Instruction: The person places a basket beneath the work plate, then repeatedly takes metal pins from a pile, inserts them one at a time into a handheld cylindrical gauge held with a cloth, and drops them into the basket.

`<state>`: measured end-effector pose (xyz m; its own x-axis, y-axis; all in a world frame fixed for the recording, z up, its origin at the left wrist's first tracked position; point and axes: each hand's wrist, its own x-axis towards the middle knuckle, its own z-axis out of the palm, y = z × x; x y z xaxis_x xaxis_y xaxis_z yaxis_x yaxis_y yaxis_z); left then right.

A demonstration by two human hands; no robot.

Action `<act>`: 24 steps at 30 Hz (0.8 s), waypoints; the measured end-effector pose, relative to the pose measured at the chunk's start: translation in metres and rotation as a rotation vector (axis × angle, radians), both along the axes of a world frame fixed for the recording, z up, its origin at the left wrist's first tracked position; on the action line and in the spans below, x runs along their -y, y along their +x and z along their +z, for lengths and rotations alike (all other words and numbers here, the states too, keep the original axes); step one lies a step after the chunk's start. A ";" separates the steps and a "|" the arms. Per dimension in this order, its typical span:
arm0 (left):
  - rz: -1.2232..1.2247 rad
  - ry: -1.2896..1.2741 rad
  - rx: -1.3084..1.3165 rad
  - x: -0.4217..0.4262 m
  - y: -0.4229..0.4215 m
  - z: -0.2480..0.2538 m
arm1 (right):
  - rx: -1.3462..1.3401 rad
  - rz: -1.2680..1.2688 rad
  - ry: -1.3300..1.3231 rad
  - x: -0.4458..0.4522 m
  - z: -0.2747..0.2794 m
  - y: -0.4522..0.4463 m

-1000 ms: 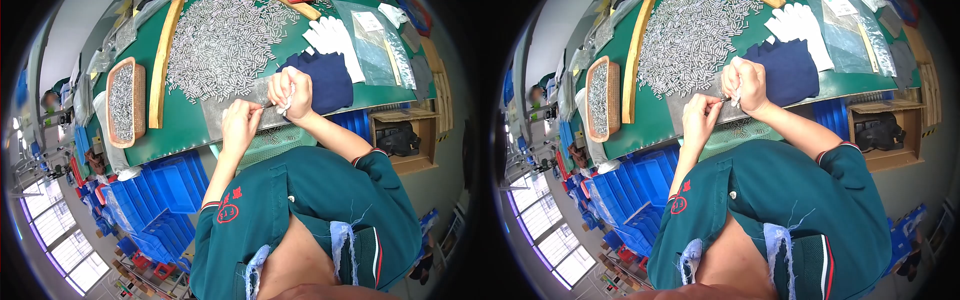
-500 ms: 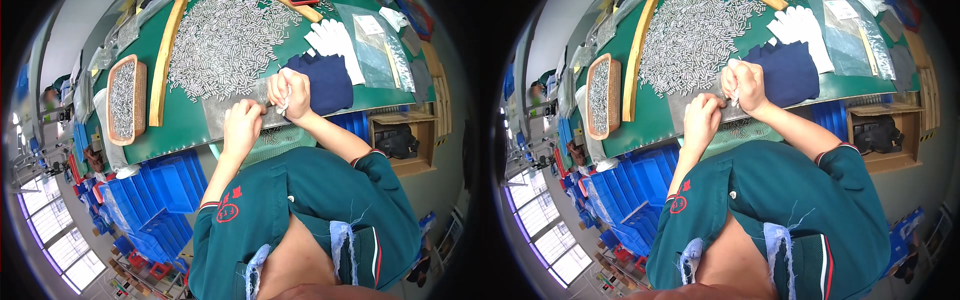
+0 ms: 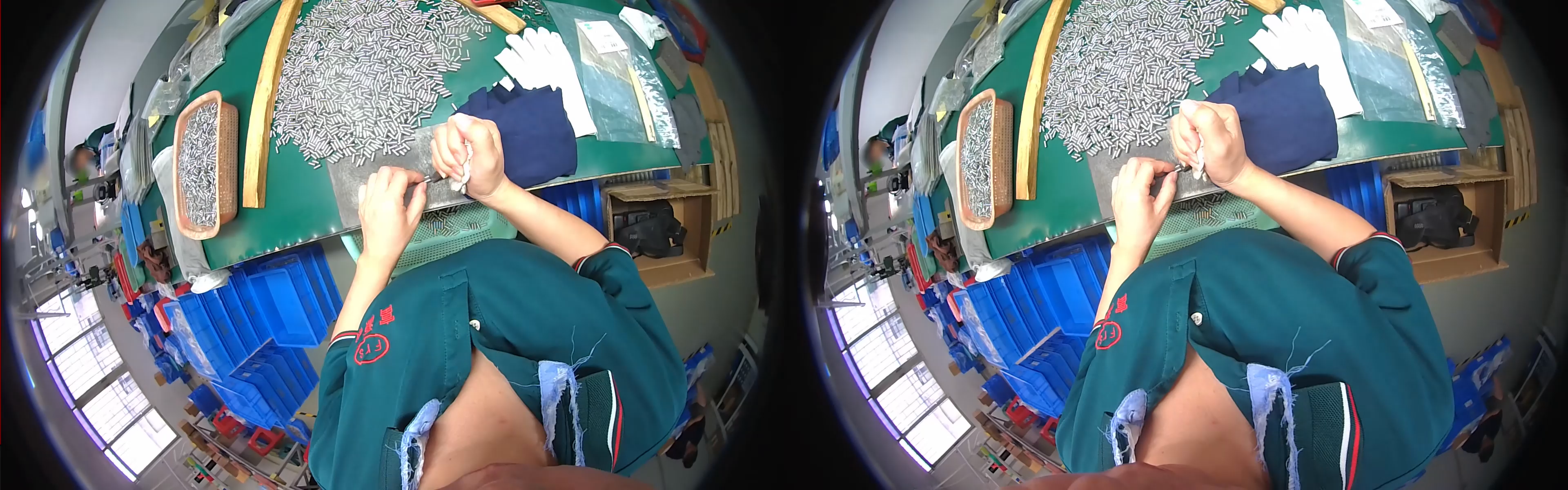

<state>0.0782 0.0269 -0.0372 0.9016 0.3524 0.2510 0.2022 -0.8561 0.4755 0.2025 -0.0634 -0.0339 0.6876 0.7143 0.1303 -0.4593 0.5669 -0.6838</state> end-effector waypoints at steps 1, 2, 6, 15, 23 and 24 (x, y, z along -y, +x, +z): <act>-0.002 0.000 -0.002 0.000 0.000 -0.001 | -0.002 -0.002 0.000 0.000 0.000 0.000; 0.002 -0.009 -0.007 -0.001 -0.001 -0.002 | -0.012 0.000 0.025 0.000 -0.001 0.000; 0.003 -0.032 -0.016 -0.001 0.000 -0.002 | -0.029 -0.005 0.038 0.000 -0.002 0.000; -0.024 -0.086 -0.028 -0.004 -0.001 -0.003 | 0.030 -0.058 -0.001 -0.001 -0.001 -0.001; -0.037 -0.061 0.008 -0.004 -0.001 -0.004 | 0.056 -0.052 -0.026 -0.001 -0.002 -0.002; -0.041 -0.056 0.010 -0.004 -0.001 -0.004 | 0.055 -0.051 -0.028 -0.001 -0.004 -0.003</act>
